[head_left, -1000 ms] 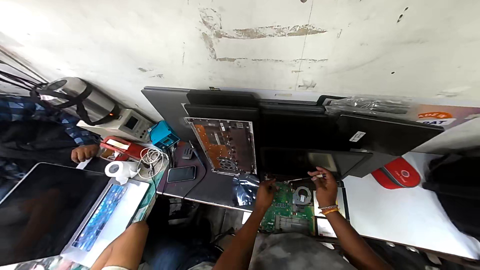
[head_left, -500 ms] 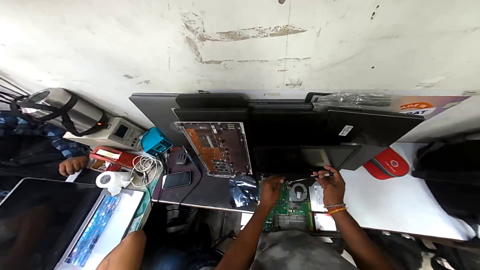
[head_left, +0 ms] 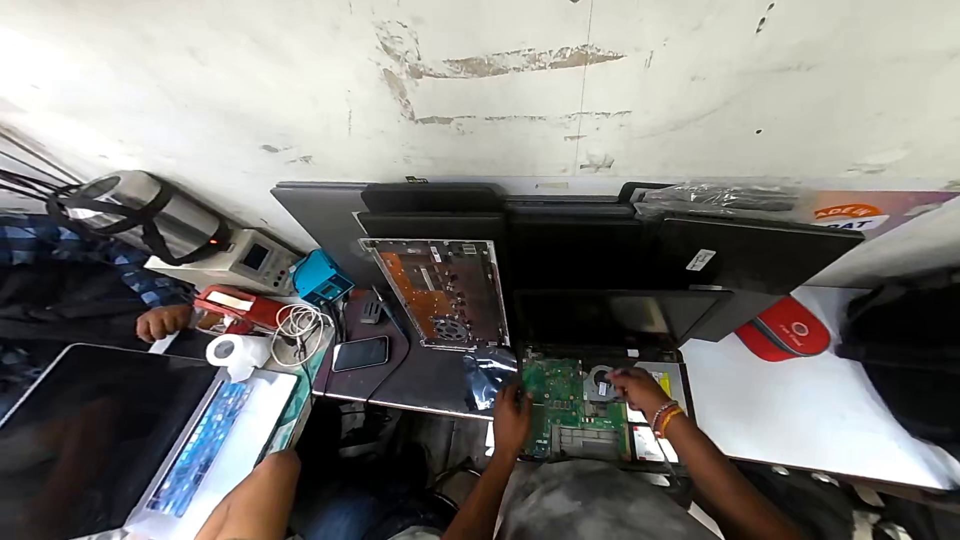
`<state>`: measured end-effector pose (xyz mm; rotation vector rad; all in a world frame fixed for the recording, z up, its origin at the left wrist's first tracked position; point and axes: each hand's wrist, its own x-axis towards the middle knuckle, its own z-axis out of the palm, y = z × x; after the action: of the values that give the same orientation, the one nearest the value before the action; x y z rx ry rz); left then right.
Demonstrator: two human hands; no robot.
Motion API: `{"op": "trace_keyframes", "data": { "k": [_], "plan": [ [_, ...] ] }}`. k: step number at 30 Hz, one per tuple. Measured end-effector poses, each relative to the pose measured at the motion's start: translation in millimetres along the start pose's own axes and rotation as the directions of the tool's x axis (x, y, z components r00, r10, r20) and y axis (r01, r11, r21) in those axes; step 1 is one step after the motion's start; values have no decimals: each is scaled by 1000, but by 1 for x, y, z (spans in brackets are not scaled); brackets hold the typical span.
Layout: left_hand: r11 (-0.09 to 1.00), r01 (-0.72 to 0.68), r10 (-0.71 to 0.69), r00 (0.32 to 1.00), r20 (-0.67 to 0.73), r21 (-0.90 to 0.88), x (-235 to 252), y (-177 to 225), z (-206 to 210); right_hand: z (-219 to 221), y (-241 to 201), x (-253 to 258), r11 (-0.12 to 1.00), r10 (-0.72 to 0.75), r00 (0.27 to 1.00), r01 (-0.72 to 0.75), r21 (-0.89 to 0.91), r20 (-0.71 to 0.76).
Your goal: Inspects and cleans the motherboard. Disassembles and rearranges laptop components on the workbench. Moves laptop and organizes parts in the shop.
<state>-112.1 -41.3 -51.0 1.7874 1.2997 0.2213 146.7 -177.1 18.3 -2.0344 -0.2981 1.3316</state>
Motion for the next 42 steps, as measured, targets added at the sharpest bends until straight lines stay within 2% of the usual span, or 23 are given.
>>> {"op": "trace_keyframes", "data": {
  "k": [2,4,7,9,14,17,20,23,25,31,34,38,42],
  "plan": [
    [996,61,-61,998,-8,68,-15,-14,2,17,11,7,978,182,973,-166,-123,138],
    [989,110,-112,994,11,95,-27,-21,6,34,24,15,952,293,933,-266,-149,209],
    [986,133,-141,987,81,96,-37,-26,12,53,32,18,937,347,900,-342,-69,264],
    [990,114,-123,986,111,84,-40,-28,13,59,31,17,937,342,904,-348,-22,257],
    [992,112,-119,983,140,58,-38,-28,9,55,28,16,956,278,932,-292,28,235],
    [992,120,-124,981,147,32,-37,-30,6,58,13,15,974,152,976,-121,-190,155],
    [992,127,-127,980,155,11,-35,-30,4,59,4,19,938,60,984,2,-346,168],
    [993,118,-116,982,147,-8,-35,-33,5,61,-7,17,879,20,984,69,-472,180],
    [994,110,-107,984,144,-11,-36,-36,6,63,-15,12,869,0,986,83,-488,168],
    [994,77,-90,983,163,81,-35,-39,4,51,-30,-4,912,-83,989,125,-390,123],
    [994,89,-97,986,133,62,-36,-38,4,34,-23,-9,970,-85,993,102,-220,84],
    [984,79,-93,992,82,157,-42,-25,-4,4,-10,-20,989,-123,992,121,88,15],
    [970,-72,56,995,77,234,-49,-18,-12,-24,1,-31,959,-111,994,105,262,7]
  ]
}}
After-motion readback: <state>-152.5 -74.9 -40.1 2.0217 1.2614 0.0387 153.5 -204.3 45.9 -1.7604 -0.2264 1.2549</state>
